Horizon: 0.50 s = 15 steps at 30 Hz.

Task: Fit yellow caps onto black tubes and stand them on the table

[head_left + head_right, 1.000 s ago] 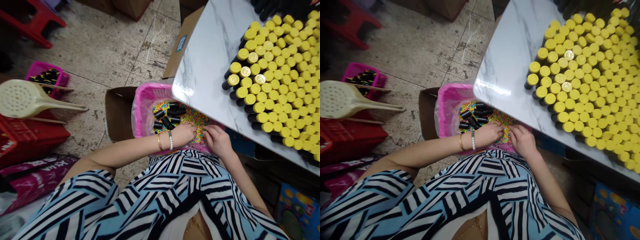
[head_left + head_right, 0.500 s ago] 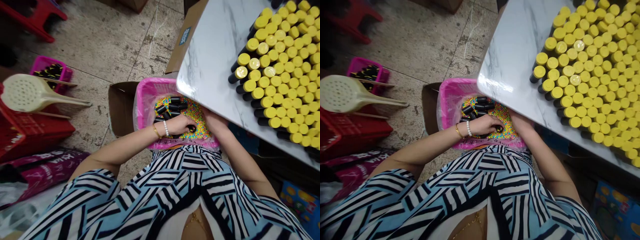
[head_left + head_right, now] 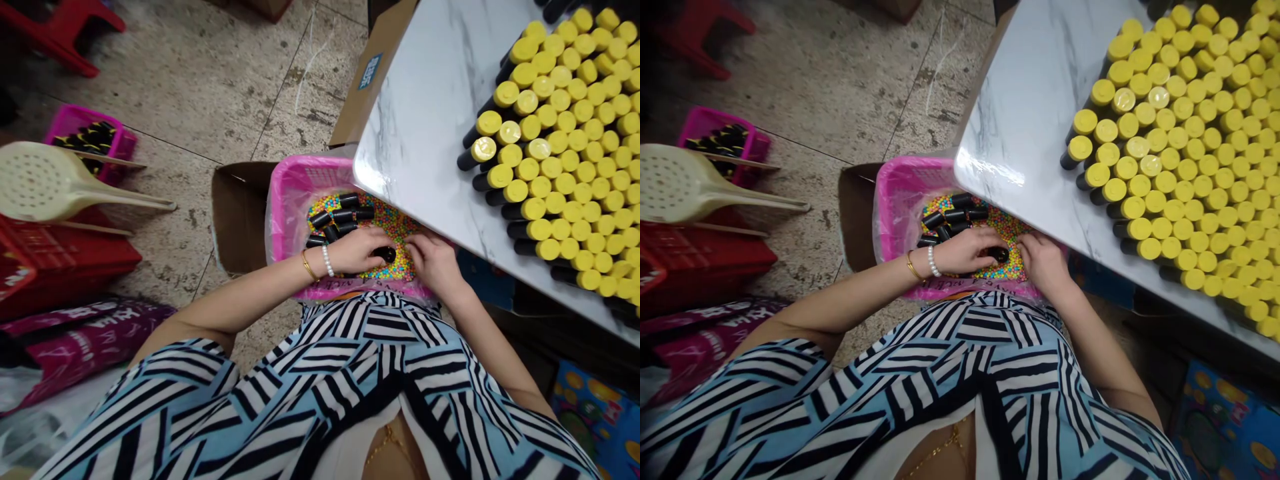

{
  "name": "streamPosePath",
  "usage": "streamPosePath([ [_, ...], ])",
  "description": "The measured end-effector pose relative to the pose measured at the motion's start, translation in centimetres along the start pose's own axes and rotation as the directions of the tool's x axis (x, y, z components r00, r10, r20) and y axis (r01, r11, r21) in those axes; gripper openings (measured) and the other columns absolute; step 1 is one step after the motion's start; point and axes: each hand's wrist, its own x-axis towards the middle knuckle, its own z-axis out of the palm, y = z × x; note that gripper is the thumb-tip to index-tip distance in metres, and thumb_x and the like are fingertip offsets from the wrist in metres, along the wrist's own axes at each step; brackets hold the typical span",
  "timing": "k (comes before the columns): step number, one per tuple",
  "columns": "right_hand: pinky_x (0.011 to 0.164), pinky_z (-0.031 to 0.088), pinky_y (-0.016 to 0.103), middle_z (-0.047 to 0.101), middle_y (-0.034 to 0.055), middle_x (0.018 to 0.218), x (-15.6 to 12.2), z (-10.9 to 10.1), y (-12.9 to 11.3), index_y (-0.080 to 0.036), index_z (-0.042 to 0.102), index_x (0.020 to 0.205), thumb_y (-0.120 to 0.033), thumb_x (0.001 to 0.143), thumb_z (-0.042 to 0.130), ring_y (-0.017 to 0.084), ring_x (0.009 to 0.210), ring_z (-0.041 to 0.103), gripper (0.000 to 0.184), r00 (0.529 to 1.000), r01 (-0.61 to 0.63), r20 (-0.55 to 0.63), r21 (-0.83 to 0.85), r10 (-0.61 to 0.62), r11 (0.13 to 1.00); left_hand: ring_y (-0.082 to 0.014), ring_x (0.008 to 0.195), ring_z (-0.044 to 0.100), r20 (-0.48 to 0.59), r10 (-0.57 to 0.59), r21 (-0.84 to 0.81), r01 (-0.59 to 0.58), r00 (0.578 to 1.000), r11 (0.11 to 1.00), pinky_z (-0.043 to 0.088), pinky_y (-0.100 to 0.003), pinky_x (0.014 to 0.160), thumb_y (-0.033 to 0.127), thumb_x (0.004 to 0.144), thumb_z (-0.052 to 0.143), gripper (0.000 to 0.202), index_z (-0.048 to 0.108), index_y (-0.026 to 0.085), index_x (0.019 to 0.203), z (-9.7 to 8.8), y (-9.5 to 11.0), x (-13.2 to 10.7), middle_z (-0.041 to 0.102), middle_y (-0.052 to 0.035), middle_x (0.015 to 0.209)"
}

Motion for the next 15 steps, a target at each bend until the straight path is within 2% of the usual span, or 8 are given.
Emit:
streamPosePath([
  [4,0.092,0.054,0.036,0.075,0.0098,0.109,-0.9,-0.2,0.8,-0.019,0.070,0.116,-0.020,0.095,0.058,0.025,0.097,0.071,0.025,0.998,-0.058,0.024,0.052,0.057,0.997,-0.0221,0.103,0.065,-0.058,0.066,-0.113,-0.072,0.996,0.991,0.053,-0.035,0.092,0.026,0.091,0.067,0.034,0.067,0.015,0.123,-0.8,0.4,0.1,0.068,-0.0124,0.112],
  [7,0.092,0.054,0.037,0.074,0.0108,0.109,-1.2,-0.3,1.1,-0.018,0.069,0.119,-0.014,0.091,0.059,0.026,0.099,0.069,0.030,0.995,-0.054,0.083,0.061,0.049,0.997,-0.0210,0.109,0.064,-0.039,0.117,-0.267,-0.123,0.992,0.956,0.051,-0.035,0.097,0.027,0.093,0.066,0.034,0.066,0.018,0.126,-1.3,0.9,0.3,0.067,-0.0116,0.118],
  [9,0.091,0.053,0.036,0.073,0.0113,0.107,-1.4,-0.1,1.1,-0.017,0.068,0.117,-0.012,0.090,0.058,0.026,0.100,0.068,0.029,0.993,-0.039,0.115,0.068,0.031,0.997,-0.0193,0.108,0.065,-0.008,0.097,-0.353,-0.093,0.995,0.931,0.051,-0.033,0.096,0.027,0.094,0.066,0.033,0.065,0.020,0.126,-1.5,1.0,0.4,0.068,-0.0103,0.119],
  [12,0.088,0.052,0.036,0.069,0.0119,0.099,-1.9,0.3,0.6,-0.017,0.068,0.097,-0.013,0.091,0.056,0.026,0.095,0.065,0.014,0.986,-0.007,0.165,0.044,-0.001,0.999,-0.0161,0.097,0.067,0.026,0.021,-0.410,-0.009,0.999,0.912,0.052,-0.029,0.087,0.025,0.094,0.065,0.035,0.063,0.019,0.128,-1.3,0.9,0.5,0.070,-0.0081,0.115],
  [15,0.089,0.050,0.037,0.066,0.0116,0.100,-2.3,0.3,0.0,-0.020,0.061,0.087,-0.018,0.092,0.058,0.026,0.097,0.063,0.006,0.989,0.052,0.131,0.092,-0.064,0.994,-0.0155,0.089,0.067,0.018,-0.013,-0.316,0.018,1.000,0.949,0.052,-0.028,0.082,0.027,0.092,0.067,0.037,0.063,0.017,0.127,-0.9,0.7,0.4,0.071,-0.0068,0.109],
])
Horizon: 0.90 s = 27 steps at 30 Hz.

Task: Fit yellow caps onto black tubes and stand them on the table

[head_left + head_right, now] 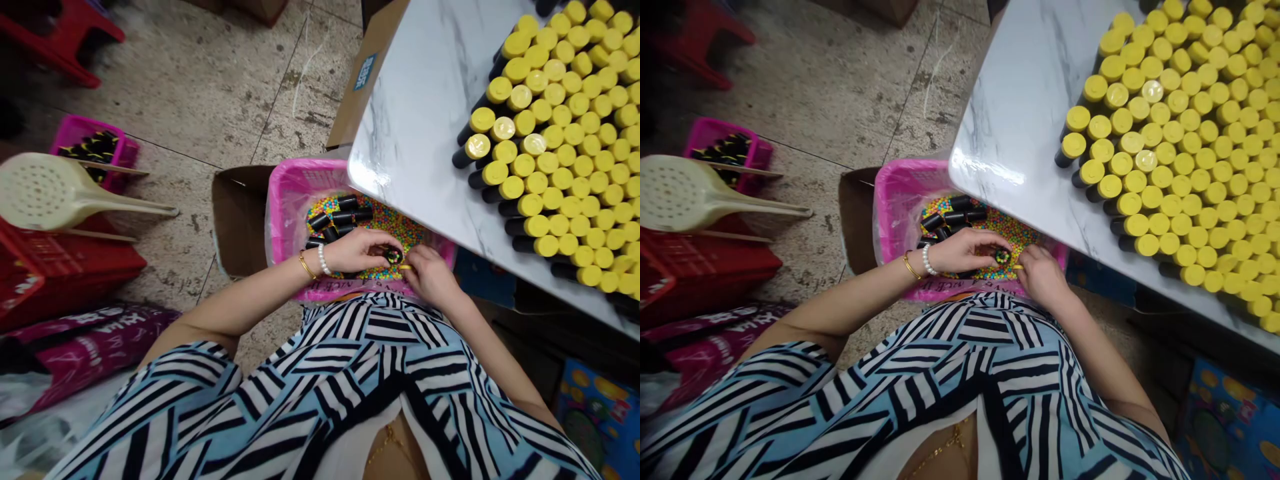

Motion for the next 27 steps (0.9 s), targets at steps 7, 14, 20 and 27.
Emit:
streamPosePath([
  [7,0.057,0.036,0.026,0.050,-0.0052,0.066,0.4,-1.0,-0.8,-0.024,0.044,0.076,-0.025,0.086,0.067,0.013,0.057,0.047,0.025,0.978,-0.204,-0.009,0.211,0.210,0.956,-0.0233,0.099,0.062,-0.031,-0.057,0.547,0.065,0.998,0.835,0.052,-0.035,0.089,0.025,0.093,0.062,0.031,0.065,0.013,0.121,1.3,-0.1,-0.2,0.065,-0.0119,0.110],
  [14,0.056,0.034,0.023,0.050,-0.0056,0.070,0.4,-1.9,-0.6,-0.023,0.051,0.081,-0.036,0.079,0.079,0.012,0.062,0.044,0.031,0.972,-0.233,0.089,0.438,0.216,0.868,-0.0234,0.100,0.063,0.014,-0.037,0.582,0.022,0.999,0.813,0.053,-0.035,0.091,0.018,0.092,0.062,0.028,0.067,0.014,0.119,1.4,0.3,-0.3,0.065,-0.0108,0.108],
  [20,0.052,0.041,0.022,0.055,-0.0063,0.067,-0.1,-1.4,0.1,-0.023,0.060,0.097,-0.035,0.085,0.073,0.011,0.055,0.050,0.022,0.939,-0.311,0.088,0.627,0.331,0.714,-0.0206,0.102,0.066,-0.033,-0.048,0.403,0.058,0.998,0.914,0.054,-0.033,0.094,0.011,0.088,0.063,0.031,0.066,0.013,0.119,1.4,-1.2,-0.5,0.068,-0.0103,0.109],
  [27,0.067,0.054,0.026,0.070,0.0004,0.086,-0.8,-2.2,-0.7,-0.021,0.068,0.103,-0.036,0.083,0.079,0.013,0.071,0.064,0.028,0.932,-0.296,0.130,0.810,0.339,0.506,-0.0210,0.105,0.066,-0.025,0.032,0.273,-0.024,0.999,0.962,0.054,-0.033,0.094,0.017,0.092,0.064,0.033,0.061,0.013,0.124,1.2,-0.6,-0.4,0.069,-0.0118,0.113],
])
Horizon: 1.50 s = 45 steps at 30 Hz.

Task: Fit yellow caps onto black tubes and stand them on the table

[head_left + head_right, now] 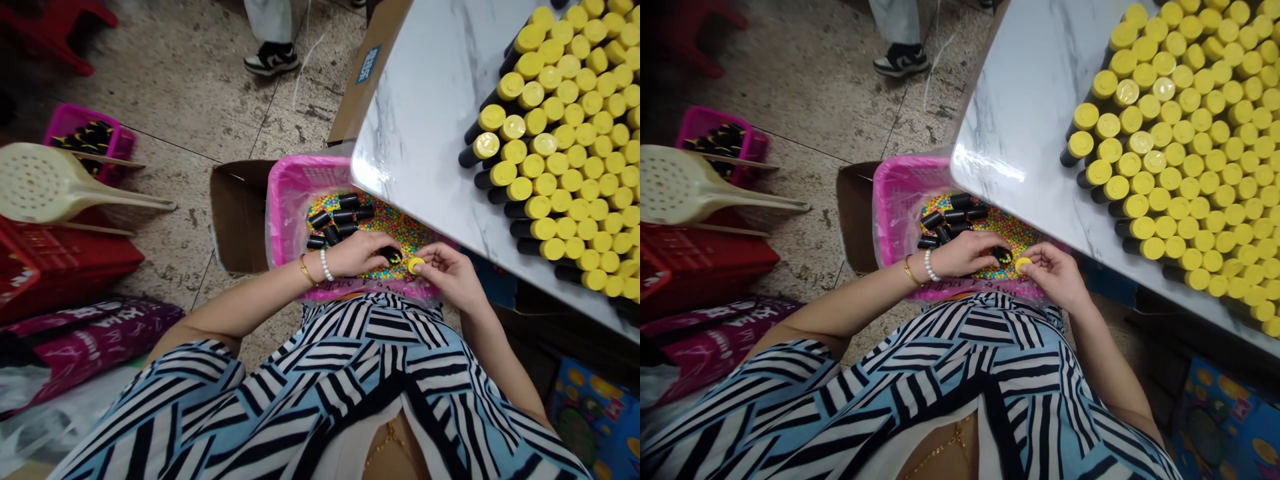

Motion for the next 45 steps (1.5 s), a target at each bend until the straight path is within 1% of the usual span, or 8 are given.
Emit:
streamPosePath([
  [6,0.076,0.055,0.028,0.072,0.0026,0.092,-0.5,-0.2,0.3,-0.021,0.073,0.102,-0.036,0.085,0.077,0.015,0.083,0.066,0.023,0.995,0.021,-0.098,-0.129,-0.034,0.991,-0.0231,0.106,0.063,-0.012,-0.027,0.118,0.028,1.000,0.993,0.052,-0.038,0.096,0.012,0.090,0.060,0.026,0.064,0.014,0.116,-0.1,0.1,-0.1,0.067,-0.0129,0.113],
  [12,0.061,0.054,0.024,0.071,0.0009,0.084,-0.6,0.2,-0.6,-0.021,0.074,0.101,-0.036,0.082,0.081,0.012,0.068,0.063,0.025,0.999,-0.027,-0.029,0.070,0.029,0.997,-0.0197,0.102,0.067,-0.020,-0.014,-0.250,0.008,1.000,0.968,0.052,-0.034,0.093,0.023,0.092,0.067,0.029,0.064,0.016,0.120,-1.1,-0.1,-0.1,0.071,-0.0101,0.111],
  [16,0.055,0.052,0.024,0.071,-0.0009,0.078,-0.6,0.1,-0.8,-0.023,0.073,0.101,-0.034,0.081,0.082,0.011,0.057,0.061,0.025,0.998,-0.064,-0.013,0.181,0.067,0.982,-0.0155,0.094,0.069,0.021,-0.065,-0.592,0.065,0.998,0.803,0.054,-0.027,0.083,0.026,0.091,0.068,0.036,0.062,0.018,0.126,-1.1,0.4,-0.4,0.072,-0.0098,0.115],
  [19,0.057,0.053,0.025,0.070,-0.0016,0.073,-0.7,0.2,-0.9,-0.023,0.074,0.101,-0.034,0.080,0.083,0.011,0.056,0.061,0.025,0.997,-0.069,-0.031,0.176,0.075,0.982,-0.0137,0.090,0.069,0.015,-0.076,-0.656,0.067,0.997,0.752,0.054,-0.025,0.079,0.025,0.092,0.067,0.035,0.062,0.017,0.125,-1.1,0.8,-0.4,0.072,-0.0100,0.115],
  [26,0.055,0.053,0.027,0.070,-0.0005,0.077,-1.8,1.0,-3.6,-0.025,0.076,0.105,-0.031,0.079,0.084,0.012,0.055,0.060,0.027,0.997,-0.018,-0.075,0.161,0.030,0.987,-0.0164,0.093,0.071,-0.194,0.016,-0.341,-0.083,0.981,0.936,0.055,-0.029,0.087,0.032,0.090,0.072,0.041,0.065,0.018,0.128,-2.6,2.4,-0.5,0.075,-0.0095,0.111],
  [32,0.050,0.052,0.027,0.070,-0.0011,0.070,-0.5,1.9,-7.2,-0.026,0.075,0.099,-0.031,0.080,0.084,0.013,0.053,0.060,0.022,0.985,0.087,-0.161,0.175,-0.059,0.981,-0.0197,0.109,0.068,-0.392,0.195,-0.022,-0.221,0.899,0.975,0.053,-0.036,0.100,0.026,0.095,0.065,0.028,0.067,0.018,0.121,-6.2,4.8,1.0,0.074,-0.0105,0.113],
  [38,0.052,0.055,0.026,0.072,-0.0004,0.079,5.1,2.0,-10.0,-0.025,0.075,0.098,-0.036,0.080,0.084,0.011,0.054,0.061,0.023,0.930,0.254,-0.295,0.082,-0.220,0.964,-0.0184,0.095,0.069,-0.508,0.063,0.112,-0.007,0.859,0.994,0.054,-0.034,0.089,0.022,0.086,0.073,0.024,0.070,0.018,0.110,-9.9,3.2,5.3,0.075,-0.0064,0.102],
  [45,0.050,0.055,0.025,0.072,-0.0003,0.081,8.3,1.6,-10.0,-0.024,0.075,0.098,-0.035,0.079,0.084,0.010,0.055,0.061,0.024,0.936,0.244,-0.276,0.068,-0.217,0.967,-0.0181,0.096,0.070,-0.537,0.057,0.078,-0.018,0.841,0.997,0.054,-0.034,0.090,0.020,0.084,0.075,0.028,0.071,0.018,0.112,-9.6,1.9,5.4,0.076,-0.0053,0.103],
])
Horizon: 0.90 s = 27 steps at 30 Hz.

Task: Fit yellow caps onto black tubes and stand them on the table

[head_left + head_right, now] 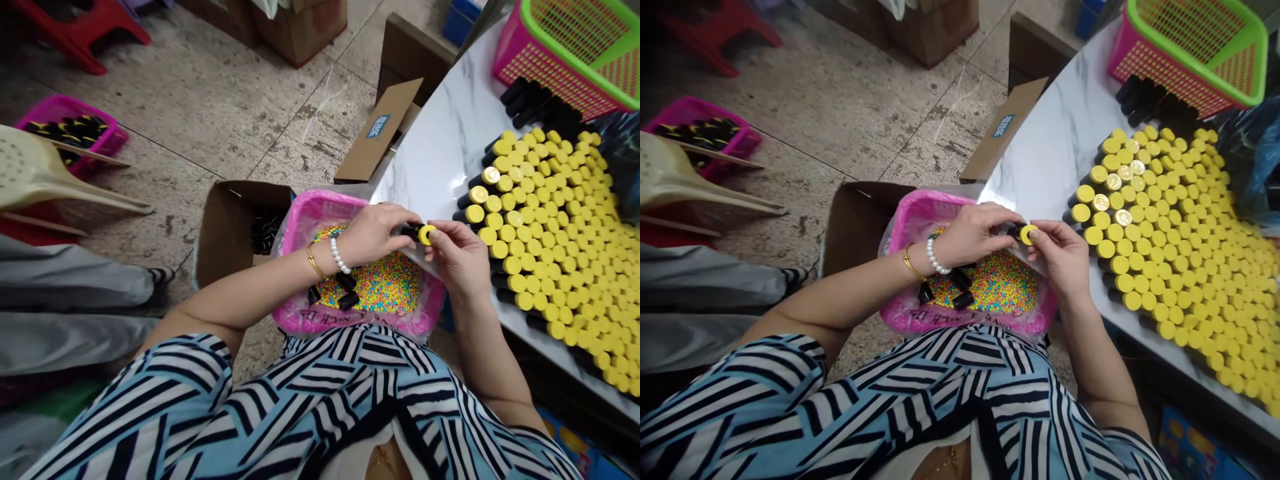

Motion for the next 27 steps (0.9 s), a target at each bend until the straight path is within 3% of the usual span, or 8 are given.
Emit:
streamPosePath([
  [8,0.046,0.053,0.024,0.070,-0.0008,0.075,0.3,1.4,-0.8,-0.023,0.072,0.096,-0.038,0.080,0.083,0.010,0.052,0.058,0.025,0.998,-0.027,0.053,-0.067,0.030,0.997,-0.0191,0.099,0.071,0.000,-0.007,-0.022,0.007,1.000,1.000,0.056,-0.035,0.091,0.019,0.085,0.073,0.025,0.073,0.018,0.109,-0.6,0.0,-0.2,0.077,-0.0059,0.103],
  [11,0.042,0.051,0.022,0.067,-0.0033,0.069,0.4,1.5,-1.0,-0.022,0.068,0.095,-0.039,0.082,0.082,0.008,0.046,0.055,0.026,0.995,-0.043,0.083,-0.075,0.049,0.996,-0.0182,0.090,0.072,0.054,-0.114,-0.157,0.121,0.992,0.980,0.059,-0.033,0.082,0.018,0.084,0.072,0.024,0.074,0.016,0.108,-1.2,0.6,-0.1,0.077,-0.0069,0.098],
  [13,0.040,0.049,0.021,0.061,-0.0064,0.061,0.5,1.5,-1.1,-0.022,0.064,0.095,-0.039,0.083,0.081,0.008,0.042,0.052,0.026,0.990,-0.062,0.126,-0.059,0.069,0.996,-0.0154,0.078,0.073,0.177,-0.234,-0.390,0.286,0.956,0.875,0.059,-0.027,0.070,0.022,0.090,0.067,0.021,0.072,0.013,0.108,-1.4,1.1,0.0,0.077,-0.0076,0.091],
  [15,0.038,0.047,0.021,0.056,-0.0092,0.054,0.6,1.4,-1.2,-0.023,0.061,0.096,-0.040,0.085,0.079,0.009,0.039,0.051,0.027,0.978,-0.094,0.183,-0.036,0.099,0.995,-0.0136,0.071,0.073,0.332,-0.331,-0.593,0.469,0.883,0.655,0.057,-0.022,0.059,0.027,0.097,0.059,0.022,0.069,0.010,0.106,-1.3,1.5,0.4,0.076,-0.0088,0.086],
  [18,0.038,0.046,0.021,0.054,-0.0105,0.052,0.3,1.5,-1.4,-0.024,0.058,0.098,-0.041,0.088,0.076,0.009,0.038,0.050,0.026,0.962,-0.143,0.234,-0.006,0.140,0.990,-0.0121,0.068,0.073,0.424,-0.450,-0.698,0.600,0.786,0.391,0.058,-0.019,0.058,0.026,0.100,0.057,0.017,0.062,0.011,0.098,-0.7,1.9,0.8,0.073,-0.0064,0.078],
  [20,0.036,0.042,0.019,0.053,-0.0113,0.051,0.2,1.7,-1.6,-0.025,0.057,0.098,-0.040,0.090,0.074,0.008,0.037,0.047,0.025,0.961,-0.155,0.233,0.012,0.148,0.988,-0.0100,0.064,0.072,0.393,-0.508,-0.722,0.600,0.766,0.345,0.059,-0.019,0.060,0.022,0.098,0.060,0.011,0.059,0.013,0.093,-0.2,2.0,0.9,0.069,-0.0015,0.072],
  [22,0.034,0.036,0.017,0.048,-0.0127,0.048,0.1,2.0,-1.9,-0.025,0.056,0.097,-0.038,0.091,0.074,0.006,0.034,0.041,0.023,0.966,-0.154,0.214,0.037,0.143,0.987,-0.0085,0.062,0.070,0.366,-0.515,-0.739,0.579,0.775,0.345,0.060,-0.019,0.061,0.021,0.097,0.062,0.010,0.057,0.014,0.091,0.1,2.1,0.9,0.067,0.0014,0.070],
  [27,0.031,0.030,0.016,0.042,-0.0143,0.045,0.2,2.2,-2.5,-0.025,0.056,0.097,-0.031,0.092,0.073,0.005,0.030,0.032,0.018,0.952,-0.224,0.232,0.077,0.201,0.972,-0.0079,0.069,0.073,0.377,-0.468,-0.791,0.541,0.799,0.287,0.062,-0.020,0.068,0.019,0.096,0.063,0.007,0.060,0.015,0.100,-0.6,1.8,0.7,0.073,-0.0012,0.089],
])
